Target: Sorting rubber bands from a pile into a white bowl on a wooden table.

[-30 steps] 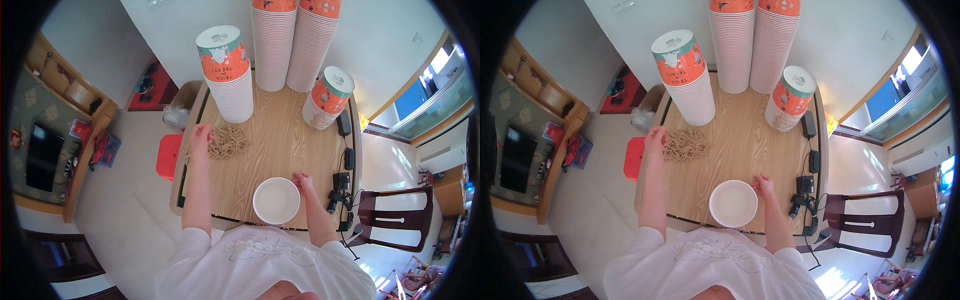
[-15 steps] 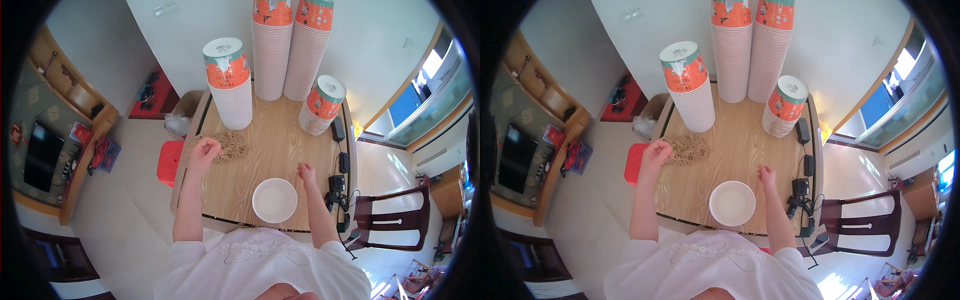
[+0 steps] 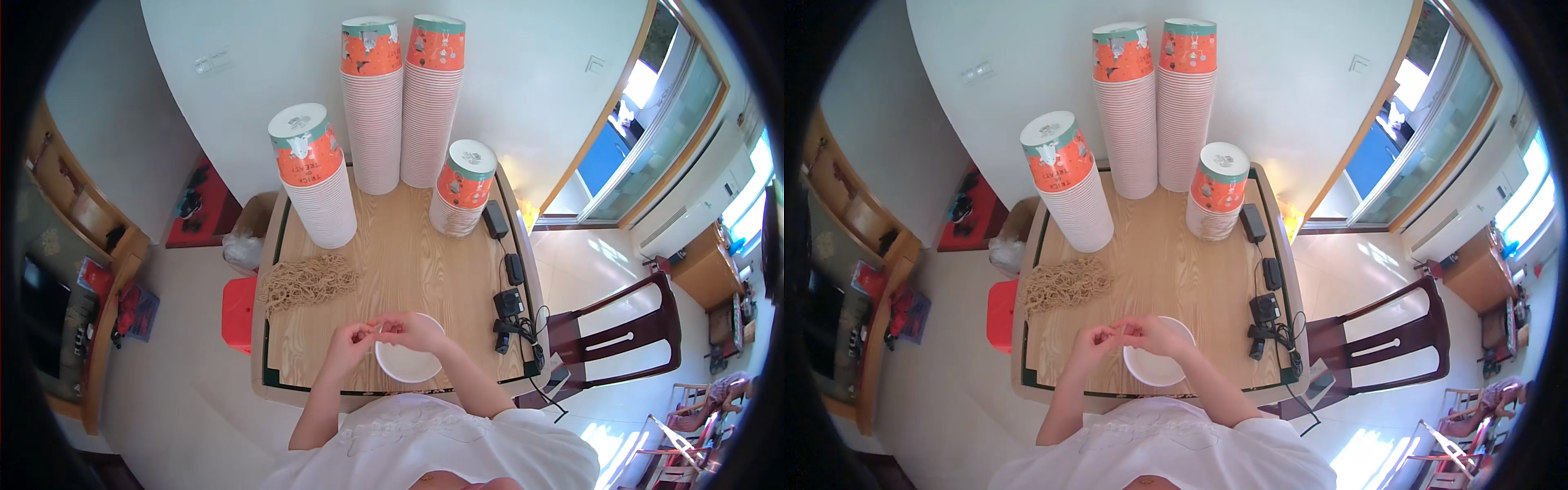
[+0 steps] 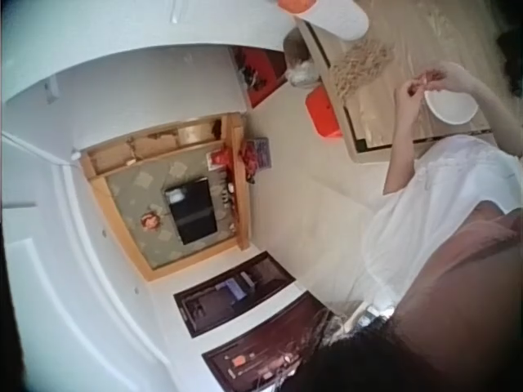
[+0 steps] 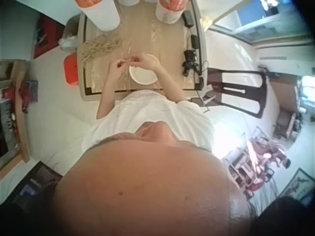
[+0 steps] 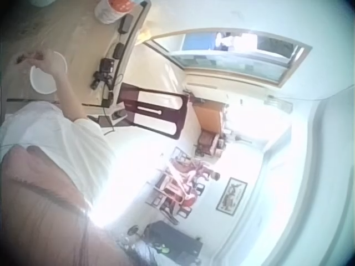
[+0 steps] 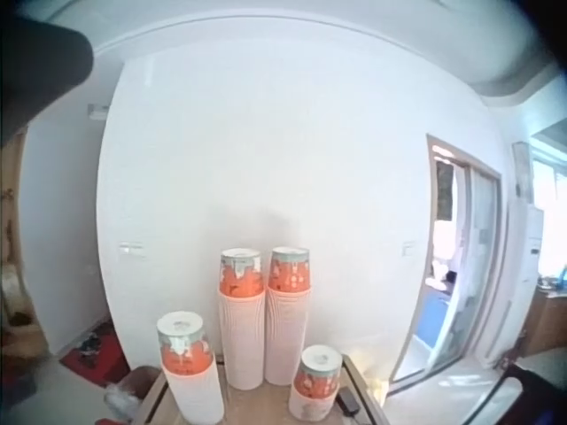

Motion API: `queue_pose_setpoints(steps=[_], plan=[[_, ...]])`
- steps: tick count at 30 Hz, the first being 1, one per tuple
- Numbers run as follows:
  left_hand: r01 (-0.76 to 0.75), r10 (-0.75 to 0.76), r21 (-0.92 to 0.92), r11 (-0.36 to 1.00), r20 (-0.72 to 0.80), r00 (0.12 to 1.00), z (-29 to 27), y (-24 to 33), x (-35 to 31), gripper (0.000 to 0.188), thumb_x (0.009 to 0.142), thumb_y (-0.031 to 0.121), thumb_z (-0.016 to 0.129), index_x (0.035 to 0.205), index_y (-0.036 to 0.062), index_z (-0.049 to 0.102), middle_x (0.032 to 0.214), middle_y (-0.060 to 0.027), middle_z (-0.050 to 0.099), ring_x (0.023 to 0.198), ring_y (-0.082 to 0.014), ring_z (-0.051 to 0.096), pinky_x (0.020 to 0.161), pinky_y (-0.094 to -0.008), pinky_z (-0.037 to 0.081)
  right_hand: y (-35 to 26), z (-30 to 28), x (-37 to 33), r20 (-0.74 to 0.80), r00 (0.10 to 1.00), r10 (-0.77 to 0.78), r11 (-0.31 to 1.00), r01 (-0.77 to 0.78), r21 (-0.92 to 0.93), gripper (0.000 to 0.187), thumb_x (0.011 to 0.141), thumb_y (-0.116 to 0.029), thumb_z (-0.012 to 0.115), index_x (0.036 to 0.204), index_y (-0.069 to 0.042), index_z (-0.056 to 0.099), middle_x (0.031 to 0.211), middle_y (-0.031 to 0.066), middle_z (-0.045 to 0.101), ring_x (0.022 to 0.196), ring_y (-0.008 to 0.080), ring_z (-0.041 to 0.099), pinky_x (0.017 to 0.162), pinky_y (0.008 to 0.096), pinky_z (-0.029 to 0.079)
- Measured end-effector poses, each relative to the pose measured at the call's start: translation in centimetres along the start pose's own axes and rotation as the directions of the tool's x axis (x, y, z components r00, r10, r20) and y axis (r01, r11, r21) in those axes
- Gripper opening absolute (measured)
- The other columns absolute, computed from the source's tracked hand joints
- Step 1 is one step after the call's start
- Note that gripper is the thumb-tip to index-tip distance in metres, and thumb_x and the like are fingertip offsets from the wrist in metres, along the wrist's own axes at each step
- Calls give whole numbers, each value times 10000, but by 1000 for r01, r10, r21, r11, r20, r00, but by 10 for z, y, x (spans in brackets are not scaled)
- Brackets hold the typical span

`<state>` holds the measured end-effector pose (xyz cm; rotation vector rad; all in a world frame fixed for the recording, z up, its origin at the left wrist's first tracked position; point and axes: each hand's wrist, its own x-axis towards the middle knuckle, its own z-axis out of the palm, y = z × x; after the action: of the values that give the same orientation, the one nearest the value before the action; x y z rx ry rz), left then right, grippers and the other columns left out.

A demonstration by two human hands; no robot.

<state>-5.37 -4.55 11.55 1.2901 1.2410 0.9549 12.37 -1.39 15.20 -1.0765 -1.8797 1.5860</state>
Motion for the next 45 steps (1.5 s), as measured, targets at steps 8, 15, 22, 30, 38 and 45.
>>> queue_pose_setpoints(steps=[8,15,22,30,38,45], plan=[[44,9,230,972,-224,974,-19,8,-16,81,736,81,617,773,14,590,563,21,481,520,-50,415,469,-212,345,34,-11,-24,-113,993,-25,995,14,-97,94,765,-70,592,829,-7,618,700,37,596,635,88,533,581,231,435],[130,-65,370,920,-183,981,-40,-4,-20,85,714,88,619,738,17,579,603,-35,531,539,-107,481,507,-250,394,29,-22,-36,-153,986,68,996,-76,-47,96,758,-105,590,812,-27,607,708,79,614,657,162,576,608,273,448],[-231,240,545,806,55,969,-10,-5,-8,341,682,113,651,997,48,537,920,-110,568,837,-246,539,734,-318,436,19,-11,-32,-181,983,26,968,-70,-242,115,751,-143,588,789,-34,598,713,102,612,643,216,584,601,308,455],[-70,64,18,997,220,973,38,8,1,398,700,62,658,1064,38,499,819,-32,555,693,-90,505,627,-228,434,23,-6,-24,-139,986,-93,967,56,-248,111,757,-103,577,830,-24,603,720,83,618,641,170,585,584,281,451],[-15,22,84,996,-87,996,30,5,-1,91,712,46,646,799,27,627,515,70,347,480,-30,306,437,-190,264,25,-23,-26,-166,985,38,991,-58,-118,101,770,-92,584,823,-6,591,665,55,588,607,113,535,566,247,432],[11,8,114,993,-162,987,7,9,-1,40,724,35,629,759,17,624,524,83,346,484,-20,304,437,-185,256,32,-36,-29,-183,981,65,996,-76,-51,93,789,-82,569,818,5,585,679,39,582,626,89,521,571,228,429]])
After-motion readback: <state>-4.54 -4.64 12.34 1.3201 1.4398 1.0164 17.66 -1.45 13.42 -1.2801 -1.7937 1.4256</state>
